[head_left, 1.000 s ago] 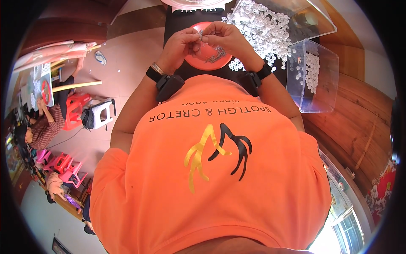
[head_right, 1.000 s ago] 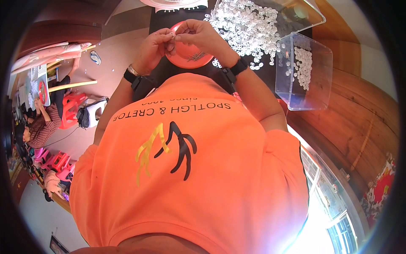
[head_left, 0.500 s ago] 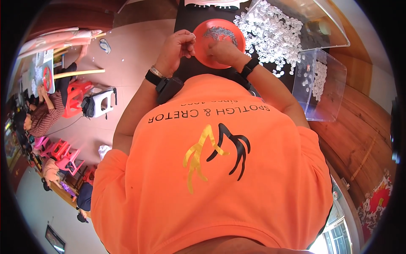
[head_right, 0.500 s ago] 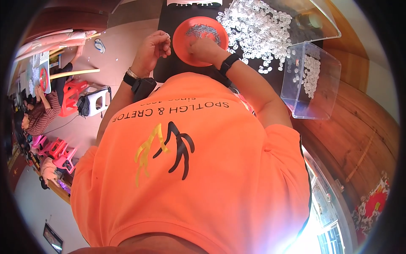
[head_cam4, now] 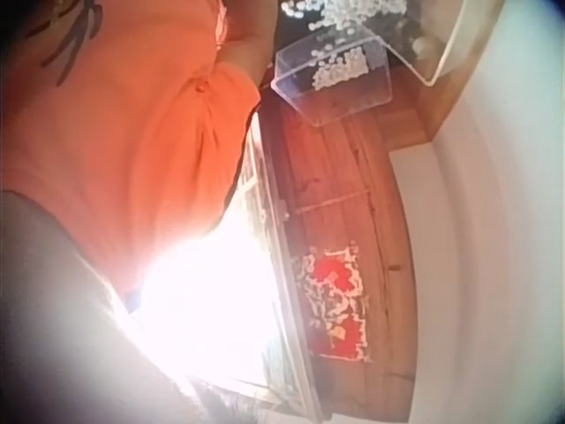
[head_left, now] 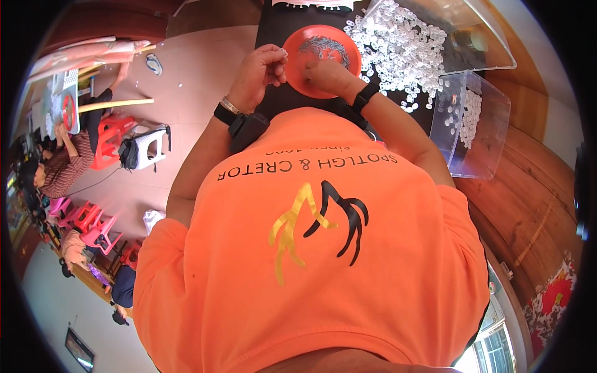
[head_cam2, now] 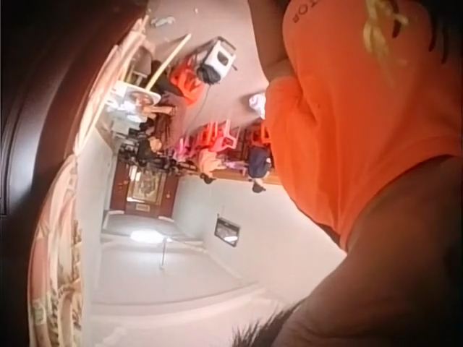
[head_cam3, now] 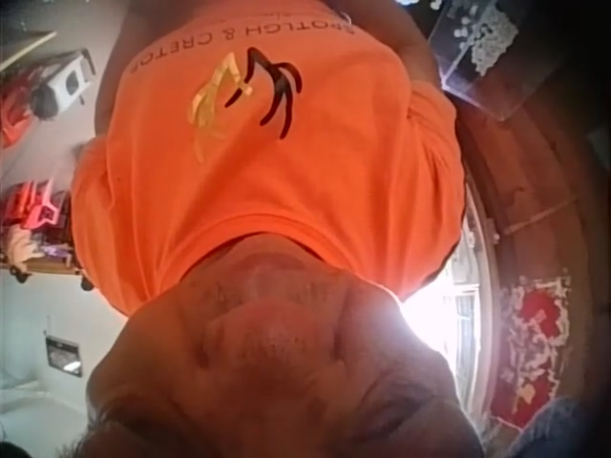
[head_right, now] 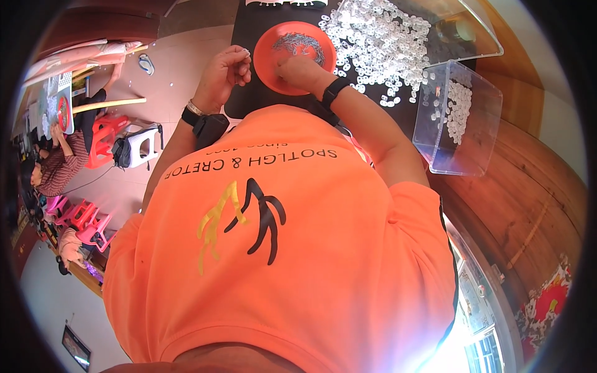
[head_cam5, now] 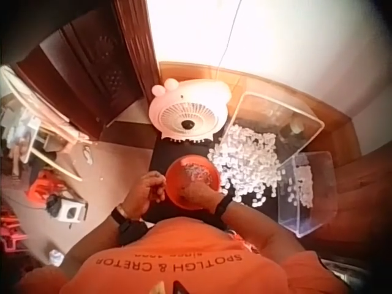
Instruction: Manually assembling small white plastic rings with metal fasteners at a workstation.
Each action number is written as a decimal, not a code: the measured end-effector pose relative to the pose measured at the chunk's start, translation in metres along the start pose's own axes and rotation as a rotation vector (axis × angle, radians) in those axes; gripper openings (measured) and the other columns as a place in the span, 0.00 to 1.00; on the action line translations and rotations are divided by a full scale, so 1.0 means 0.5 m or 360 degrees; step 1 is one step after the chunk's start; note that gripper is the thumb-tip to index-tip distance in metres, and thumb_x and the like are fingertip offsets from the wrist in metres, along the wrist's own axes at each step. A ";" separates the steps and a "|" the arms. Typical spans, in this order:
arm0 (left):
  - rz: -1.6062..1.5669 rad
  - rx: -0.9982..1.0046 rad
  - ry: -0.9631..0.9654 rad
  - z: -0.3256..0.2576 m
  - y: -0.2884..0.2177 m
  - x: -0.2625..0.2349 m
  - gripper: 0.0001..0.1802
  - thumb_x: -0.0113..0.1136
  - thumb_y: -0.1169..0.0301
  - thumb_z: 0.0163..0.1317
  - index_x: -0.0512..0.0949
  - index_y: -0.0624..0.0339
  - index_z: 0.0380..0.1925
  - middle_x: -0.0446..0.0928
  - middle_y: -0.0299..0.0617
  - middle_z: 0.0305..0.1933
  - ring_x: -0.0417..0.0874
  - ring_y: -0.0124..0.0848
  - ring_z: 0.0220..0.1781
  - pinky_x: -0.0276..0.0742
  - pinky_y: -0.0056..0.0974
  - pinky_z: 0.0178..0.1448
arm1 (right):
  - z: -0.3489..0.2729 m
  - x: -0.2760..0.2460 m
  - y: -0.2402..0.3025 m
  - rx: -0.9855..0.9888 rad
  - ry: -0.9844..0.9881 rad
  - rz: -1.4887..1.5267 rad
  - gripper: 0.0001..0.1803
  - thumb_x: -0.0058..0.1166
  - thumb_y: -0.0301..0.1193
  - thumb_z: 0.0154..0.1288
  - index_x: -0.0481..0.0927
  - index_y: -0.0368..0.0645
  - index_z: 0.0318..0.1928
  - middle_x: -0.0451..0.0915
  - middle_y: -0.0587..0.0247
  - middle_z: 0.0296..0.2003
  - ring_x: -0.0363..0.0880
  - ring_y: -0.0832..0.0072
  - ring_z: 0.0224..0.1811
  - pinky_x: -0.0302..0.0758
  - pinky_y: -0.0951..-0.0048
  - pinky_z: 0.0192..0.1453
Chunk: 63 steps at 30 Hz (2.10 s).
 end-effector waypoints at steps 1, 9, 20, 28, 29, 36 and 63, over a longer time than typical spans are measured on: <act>-0.0019 -0.0007 -0.0007 -0.001 0.003 -0.002 0.08 0.52 0.67 0.61 0.73 0.58 0.26 0.71 0.33 0.18 0.74 0.24 0.18 0.67 0.26 0.23 | -0.002 -0.001 0.001 0.0000 -0.0001 0.0001 0.04 0.50 0.30 0.57 0.77 0.45 0.31 0.74 0.61 0.33 0.79 0.61 0.35 0.76 0.62 0.37; 0.0223 -0.0067 0.0093 -0.023 0.017 0.006 0.07 0.50 0.68 0.61 0.72 0.58 0.27 0.75 0.36 0.25 0.77 0.26 0.28 0.70 0.28 0.33 | -0.032 -0.019 0.005 0.0253 -0.0057 0.0299 0.09 0.47 0.34 0.61 0.79 0.47 0.38 0.77 0.62 0.37 0.79 0.62 0.38 0.76 0.62 0.40; 0.0523 -0.0735 0.0682 -0.124 0.159 0.002 0.08 0.50 0.73 0.53 0.72 0.67 0.22 0.78 0.43 0.32 0.76 0.28 0.37 0.70 0.30 0.48 | -0.169 -0.059 0.024 0.0595 -0.0543 0.0681 0.07 0.52 0.32 0.59 0.78 0.46 0.37 0.77 0.61 0.33 0.78 0.59 0.35 0.75 0.62 0.38; 0.0494 -0.0758 0.0695 -0.144 0.178 0.018 0.09 0.48 0.73 0.54 0.74 0.68 0.25 0.77 0.42 0.32 0.75 0.27 0.36 0.70 0.29 0.48 | -0.215 -0.049 0.063 0.0446 -0.0325 0.0630 0.05 0.55 0.30 0.55 0.78 0.47 0.33 0.76 0.65 0.31 0.78 0.64 0.33 0.76 0.65 0.36; 0.0501 -0.0741 0.0688 -0.144 0.179 0.019 0.09 0.48 0.73 0.54 0.74 0.69 0.25 0.77 0.42 0.32 0.75 0.27 0.36 0.70 0.29 0.48 | -0.222 -0.047 0.069 0.0447 -0.0325 0.0627 0.05 0.55 0.30 0.55 0.78 0.47 0.33 0.76 0.65 0.31 0.78 0.64 0.33 0.76 0.65 0.36; 0.0356 -0.0754 0.0621 -0.159 0.186 0.021 0.11 0.48 0.74 0.54 0.77 0.70 0.30 0.79 0.44 0.35 0.76 0.27 0.36 0.70 0.29 0.49 | -0.254 0.035 0.094 0.0113 -0.0068 0.0418 0.04 0.56 0.31 0.54 0.76 0.47 0.30 0.72 0.65 0.31 0.76 0.65 0.37 0.76 0.66 0.38; 0.0348 0.0530 0.0538 -0.094 -0.154 0.233 0.08 0.48 0.70 0.62 0.71 0.63 0.28 0.69 0.36 0.23 0.73 0.26 0.27 0.68 0.29 0.37 | -0.251 -0.382 0.071 0.0608 -0.1549 0.2169 0.08 0.54 0.28 0.64 0.79 0.37 0.40 0.80 0.65 0.30 0.79 0.81 0.30 0.77 0.79 0.38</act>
Point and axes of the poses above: each hand's wrist, its own z-axis towards the middle knuckle, its own x-axis out of the palm, y = z × x, the point moved 1 cm from there along z, towards the middle knuckle
